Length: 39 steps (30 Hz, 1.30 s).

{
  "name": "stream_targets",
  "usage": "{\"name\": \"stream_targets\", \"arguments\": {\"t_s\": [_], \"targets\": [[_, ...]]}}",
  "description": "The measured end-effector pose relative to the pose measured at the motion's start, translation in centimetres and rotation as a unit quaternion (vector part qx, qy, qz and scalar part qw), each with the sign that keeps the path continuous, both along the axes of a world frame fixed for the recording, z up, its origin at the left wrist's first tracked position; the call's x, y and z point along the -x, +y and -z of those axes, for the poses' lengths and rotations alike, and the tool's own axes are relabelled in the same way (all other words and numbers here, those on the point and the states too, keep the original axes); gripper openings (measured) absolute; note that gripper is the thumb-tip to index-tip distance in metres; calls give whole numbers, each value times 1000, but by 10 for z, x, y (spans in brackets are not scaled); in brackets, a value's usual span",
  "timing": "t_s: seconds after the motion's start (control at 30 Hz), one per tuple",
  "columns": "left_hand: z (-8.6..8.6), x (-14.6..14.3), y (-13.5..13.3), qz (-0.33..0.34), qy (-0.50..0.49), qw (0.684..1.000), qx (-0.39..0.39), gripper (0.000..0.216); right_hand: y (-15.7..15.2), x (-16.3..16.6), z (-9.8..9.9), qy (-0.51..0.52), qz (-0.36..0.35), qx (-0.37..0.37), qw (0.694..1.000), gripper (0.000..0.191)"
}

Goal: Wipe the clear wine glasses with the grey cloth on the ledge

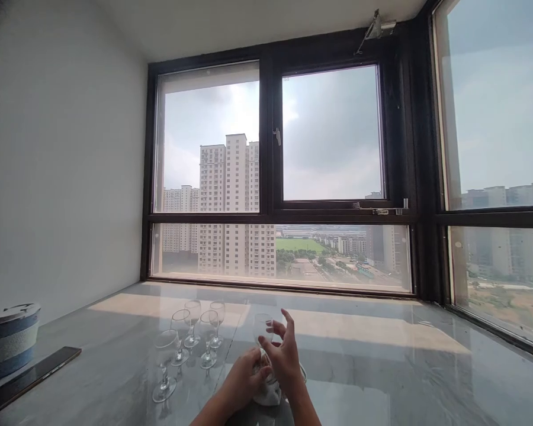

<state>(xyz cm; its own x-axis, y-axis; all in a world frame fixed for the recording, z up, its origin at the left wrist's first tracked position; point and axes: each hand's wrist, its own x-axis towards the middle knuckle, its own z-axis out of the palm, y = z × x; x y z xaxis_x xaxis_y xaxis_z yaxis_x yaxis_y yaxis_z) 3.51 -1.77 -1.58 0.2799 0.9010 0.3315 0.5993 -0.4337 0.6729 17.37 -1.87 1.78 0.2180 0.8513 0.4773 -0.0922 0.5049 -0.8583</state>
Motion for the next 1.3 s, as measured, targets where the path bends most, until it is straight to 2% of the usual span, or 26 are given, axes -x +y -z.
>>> {"name": "stream_targets", "arguments": {"t_s": [0.13,0.2,0.27,0.33,0.37,0.47,0.57,0.63,0.7,0.87,0.93,1.0,1.13,1.3], "targets": [[1,2,2,5,-50,999,-17,32,3,-11,-3,30,123,-22,992,86],[0,2,2,-7,-43,999,-12,37,3,-16,-4,32,185,-19,982,87],[-2,2,1,-23,-20,1000,-8,33,3,-22,-4,25,237,-18,971,88],[-4,2,-1,-42,9,999,-12,19,4,-26,-3,8,288,-21,957,88],[-5,3,-2,-58,22,998,-19,15,4,-29,-1,-5,312,-21,950,87],[-9,9,-1,-146,28,986,-75,30,8,-38,4,-45,376,-9,925,82],[-12,20,5,-261,-55,946,-186,22,12,-47,10,-79,420,15,904,78],[-15,27,8,-331,-121,901,-255,11,14,-52,14,-99,437,30,894,76],[-15,33,10,-365,-163,871,-285,8,16,-54,17,-116,447,38,886,75],[-15,35,9,-320,-199,882,-283,8,18,-57,21,-141,460,41,876,75],[-16,35,9,-323,-205,878,-288,7,19,-57,22,-145,462,38,874,74],[-18,36,10,-353,-200,863,-301,5,20,-58,23,-147,464,33,873,74],[-23,38,10,-440,-201,812,-327,28,22,-59,25,-147,461,25,875,74],[-27,39,10,-485,-231,789,-299,56,28,-63,32,-135,444,23,885,76]]}}
